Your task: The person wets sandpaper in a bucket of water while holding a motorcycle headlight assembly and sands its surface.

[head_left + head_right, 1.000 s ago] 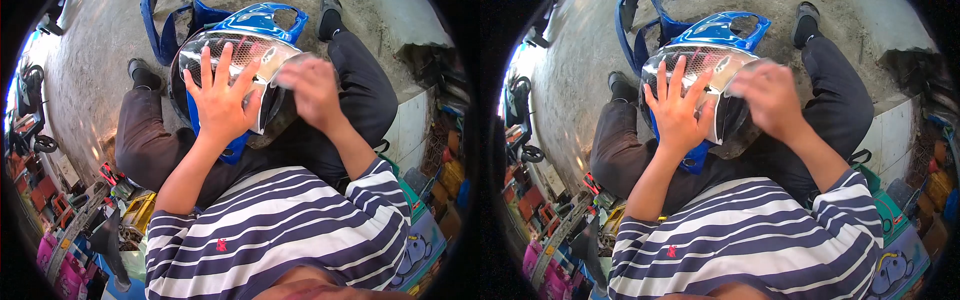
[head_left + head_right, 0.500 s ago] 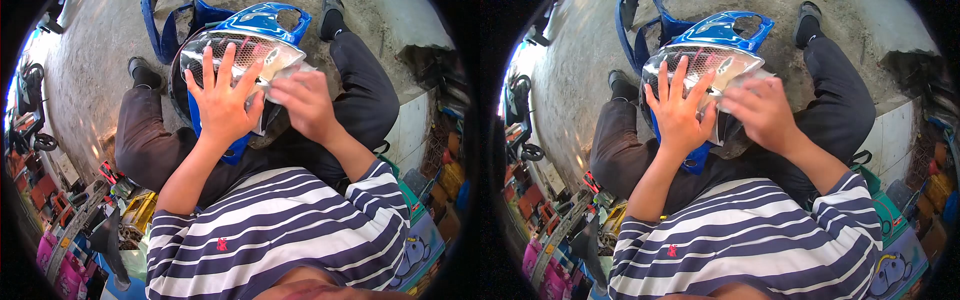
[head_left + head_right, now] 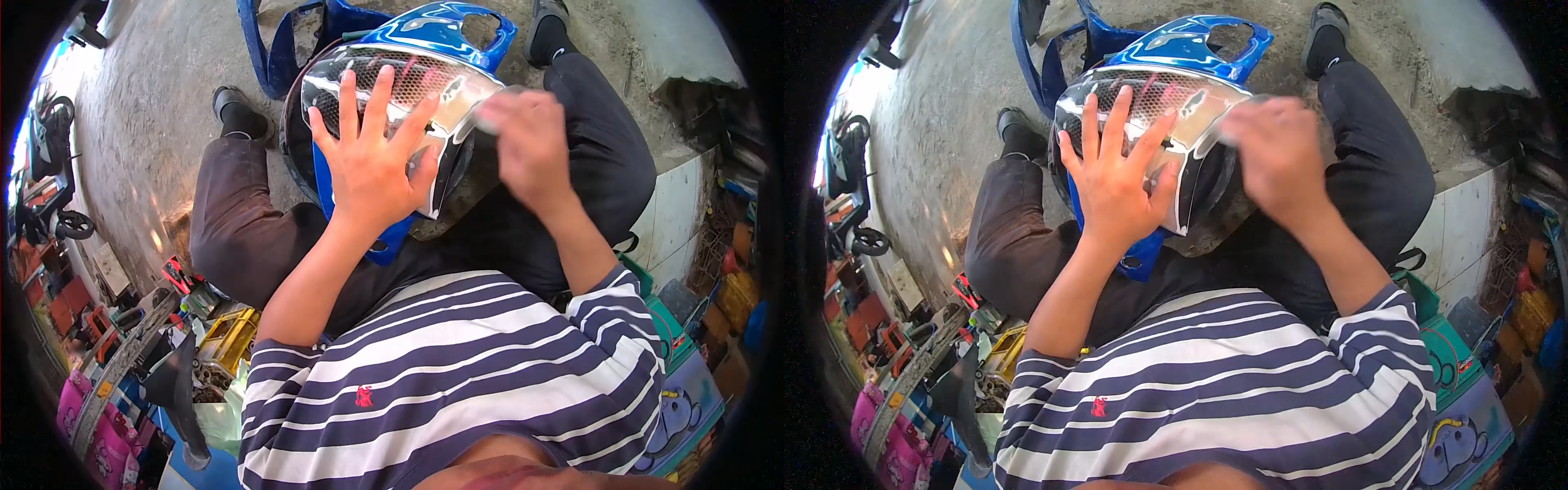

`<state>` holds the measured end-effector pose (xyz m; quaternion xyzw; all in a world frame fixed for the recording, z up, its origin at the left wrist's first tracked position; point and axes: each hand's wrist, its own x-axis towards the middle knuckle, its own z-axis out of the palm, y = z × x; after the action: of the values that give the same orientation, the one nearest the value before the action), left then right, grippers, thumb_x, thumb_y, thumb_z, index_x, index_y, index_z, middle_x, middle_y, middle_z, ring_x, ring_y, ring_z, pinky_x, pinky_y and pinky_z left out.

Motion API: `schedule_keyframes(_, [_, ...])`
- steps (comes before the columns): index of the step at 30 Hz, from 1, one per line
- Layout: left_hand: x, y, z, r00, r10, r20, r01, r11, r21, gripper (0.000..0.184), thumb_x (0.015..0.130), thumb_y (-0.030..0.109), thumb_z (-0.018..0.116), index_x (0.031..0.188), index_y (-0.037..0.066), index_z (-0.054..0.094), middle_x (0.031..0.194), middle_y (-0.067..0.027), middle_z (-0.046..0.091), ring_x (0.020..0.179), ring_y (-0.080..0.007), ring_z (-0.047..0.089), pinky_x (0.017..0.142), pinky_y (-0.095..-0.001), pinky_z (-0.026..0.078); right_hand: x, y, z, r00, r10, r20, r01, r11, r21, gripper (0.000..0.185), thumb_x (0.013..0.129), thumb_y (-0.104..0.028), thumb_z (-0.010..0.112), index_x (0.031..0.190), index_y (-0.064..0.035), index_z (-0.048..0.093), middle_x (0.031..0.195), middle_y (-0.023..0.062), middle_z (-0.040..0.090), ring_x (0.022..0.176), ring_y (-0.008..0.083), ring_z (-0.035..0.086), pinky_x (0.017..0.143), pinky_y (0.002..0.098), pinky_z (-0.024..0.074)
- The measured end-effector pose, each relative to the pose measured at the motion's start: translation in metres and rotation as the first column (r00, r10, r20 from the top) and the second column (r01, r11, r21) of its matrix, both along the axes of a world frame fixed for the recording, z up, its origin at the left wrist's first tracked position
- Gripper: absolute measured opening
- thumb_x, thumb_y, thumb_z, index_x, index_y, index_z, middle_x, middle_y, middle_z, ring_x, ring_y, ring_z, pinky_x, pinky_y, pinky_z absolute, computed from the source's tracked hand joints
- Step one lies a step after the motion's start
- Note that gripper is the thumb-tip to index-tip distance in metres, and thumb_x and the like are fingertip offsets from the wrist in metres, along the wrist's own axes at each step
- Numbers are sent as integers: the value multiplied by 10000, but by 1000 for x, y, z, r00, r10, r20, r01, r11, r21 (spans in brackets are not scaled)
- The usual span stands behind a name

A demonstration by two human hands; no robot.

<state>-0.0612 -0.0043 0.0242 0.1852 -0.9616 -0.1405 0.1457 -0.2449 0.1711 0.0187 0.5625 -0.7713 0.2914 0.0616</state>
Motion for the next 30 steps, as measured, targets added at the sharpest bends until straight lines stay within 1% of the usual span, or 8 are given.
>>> schedule_keyframes(3, [-1,1,-2,1000,5,-9,-5,1000,-5,520,970,448,734,1483,360,744,1747,-161,474,1652,-500,316,1221,-842,163,20,1,4,987,162,23,-162,987,0,333,841,-19,753,1149,-133,814,1227,24,784,1091,285,662,963,452,496])
schedule_keyframes(7, [1,-3,-1,1000,10,-6,-10,1000,-1,516,974,454,728,1480,351,749,1747,-161,476,1651,-497,321,1219,-840,174,-12,-1,-7,997,-68,35,69,998,-11,400,818,11,774,1182,-153,804,1224,-12,760,1123,279,653,988,441,491])
schedule_keyframes(11, [0,-2,-2,1000,3,-11,-3,1000,-10,521,976,457,726,1486,351,745,1747,-160,476,1649,-495,325,1221,-838,176,19,2,0,992,125,18,-125,992,-10,416,835,23,770,1191,-187,808,1219,-6,769,1107,296,640,989,439,478])
schedule_keyframes(15, [1,-4,-1,1000,16,-13,-17,1000,-1,531,975,458,727,1496,358,738,1748,-158,476,1648,-494,327,1228,-832,166,-7,-3,-8,998,-53,30,56,995,-89,428,800,27,774,1155,-207,823,1260,-23,731,1129,297,644,979,451,483])
schedule_keyframes(18, [0,-2,-2,1000,8,-20,-8,1000,-2,539,964,452,739,1497,372,734,1743,-155,482,1644,-497,334,1220,-835,171,17,-2,-4,993,116,22,-115,991,-71,422,786,34,774,1130,-205,831,1247,-16,741,1134,305,641,969,461,487])
schedule_keyframes(23, [1,-3,-4,999,13,-44,-12,1000,3,560,938,444,763,1494,389,730,1731,-154,496,1635,-509,348,1204,-841,180,-2,-4,-11,999,-38,1,38,997,-64,423,772,31,773,1122,-199,826,1218,-17,745,1166,285,636,991,452,475])
schedule_keyframes(27, [0,-2,-5,999,9,-38,-9,1000,2,565,936,449,763,1496,391,728,1740,-152,487,1634,-509,349,1205,-841,179,22,-2,-2,995,105,2,-104,993,-47,413,776,28,775,1123,-189,830,1247,-10,765,1142,293,650,982,452,469])
schedule_keyframes(30, [1,-3,-5,999,11,-30,-11,1000,2,553,947,450,751,1497,387,730,1744,-155,481,1639,-503,343,1209,-838,180,2,-6,-6,999,23,-43,-26,997,-67,405,769,20,779,1119,-180,824,1251,-15,762,1154,288,656,991,456,464])
